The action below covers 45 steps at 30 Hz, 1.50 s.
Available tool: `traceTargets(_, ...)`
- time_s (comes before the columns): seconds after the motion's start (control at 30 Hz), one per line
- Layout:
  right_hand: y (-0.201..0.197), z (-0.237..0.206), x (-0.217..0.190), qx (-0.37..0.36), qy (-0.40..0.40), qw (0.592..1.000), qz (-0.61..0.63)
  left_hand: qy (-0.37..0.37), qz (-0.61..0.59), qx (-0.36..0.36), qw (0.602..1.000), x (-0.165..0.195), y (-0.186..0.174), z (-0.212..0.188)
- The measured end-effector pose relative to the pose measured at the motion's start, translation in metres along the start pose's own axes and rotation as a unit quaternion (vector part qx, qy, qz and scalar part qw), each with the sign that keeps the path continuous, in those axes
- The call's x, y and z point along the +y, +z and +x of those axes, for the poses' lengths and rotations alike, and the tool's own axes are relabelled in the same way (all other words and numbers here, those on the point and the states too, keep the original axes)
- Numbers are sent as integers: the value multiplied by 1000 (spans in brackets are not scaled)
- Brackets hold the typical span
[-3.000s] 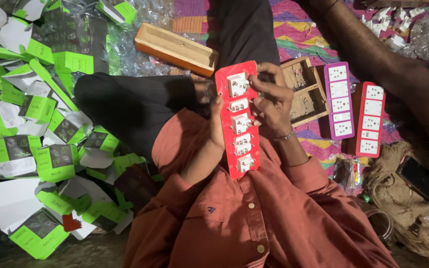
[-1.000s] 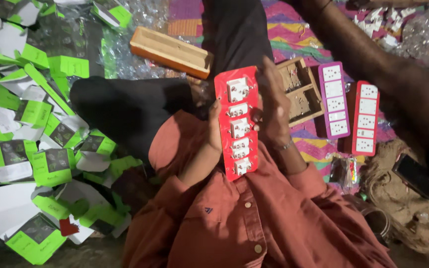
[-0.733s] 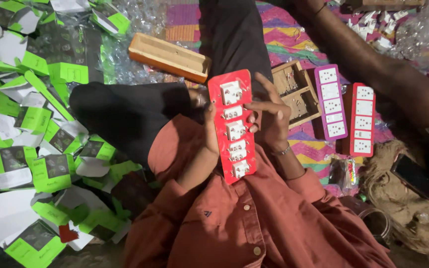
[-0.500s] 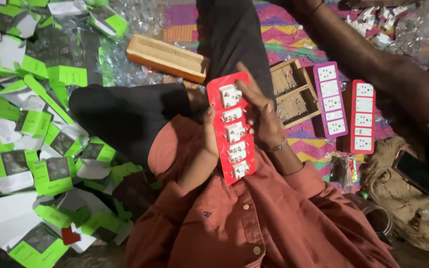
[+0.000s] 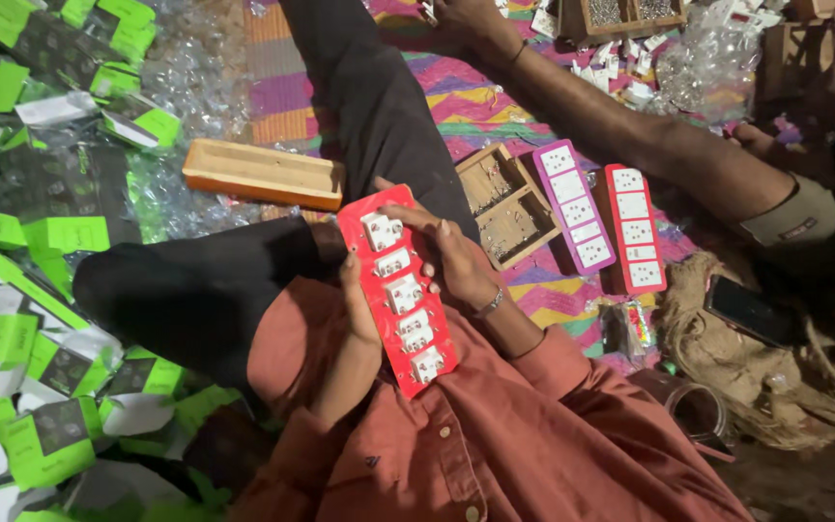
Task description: The person sits on a mat and assembles white electrical sockets onto red and purple plastic display cards. They pick up sockets and metal pins from a wooden box, insert the pins into the sockets, and secure them onto the cards. The person handles multiple cards and components, placing finished assemblies on the floor.
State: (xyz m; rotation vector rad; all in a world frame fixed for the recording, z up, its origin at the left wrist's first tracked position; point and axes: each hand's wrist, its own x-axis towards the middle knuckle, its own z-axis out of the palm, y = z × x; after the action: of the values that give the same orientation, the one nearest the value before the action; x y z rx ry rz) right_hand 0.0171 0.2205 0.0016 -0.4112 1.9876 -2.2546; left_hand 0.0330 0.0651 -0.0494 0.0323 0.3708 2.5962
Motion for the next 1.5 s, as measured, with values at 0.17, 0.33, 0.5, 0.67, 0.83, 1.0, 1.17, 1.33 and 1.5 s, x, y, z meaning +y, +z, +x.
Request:
traceTargets(0.17,-3,-19,25,56,154,971,173,-15,-45,-14,999,-4,2,2)
traceTargets(0.33,-6,-24,23,40,87,985,140,-25,-63,-27,997,-1,8,3)
traceTargets(0.5,-2,-16,-1,33,-7,986,161,2,-76,-46,996,0,12,-1)
traceTargets(0.67,-7,-7,5,-1,-48,995,85,6,-29,-21,999,5,15,1)
traceTargets(0.83,-78,-17,44,213,-38,968,-128,141,67,-12,988,39,34,-5)
traceTargets(1.0,-160,-38,101,147,164,826,-519,325,538,76,774,84,63,-15)
traceTargets(1.17,-163,-39,147,-96,139,701,-693,379,784,118,477,84,67,-1)
traceTargets(1.33,-157,-38,154,-117,205,689,-685,317,856,132,386,58,38,4)
traceTargets(1.5,-171,-42,157,43,113,738,-664,261,867,101,412,46,6,9)
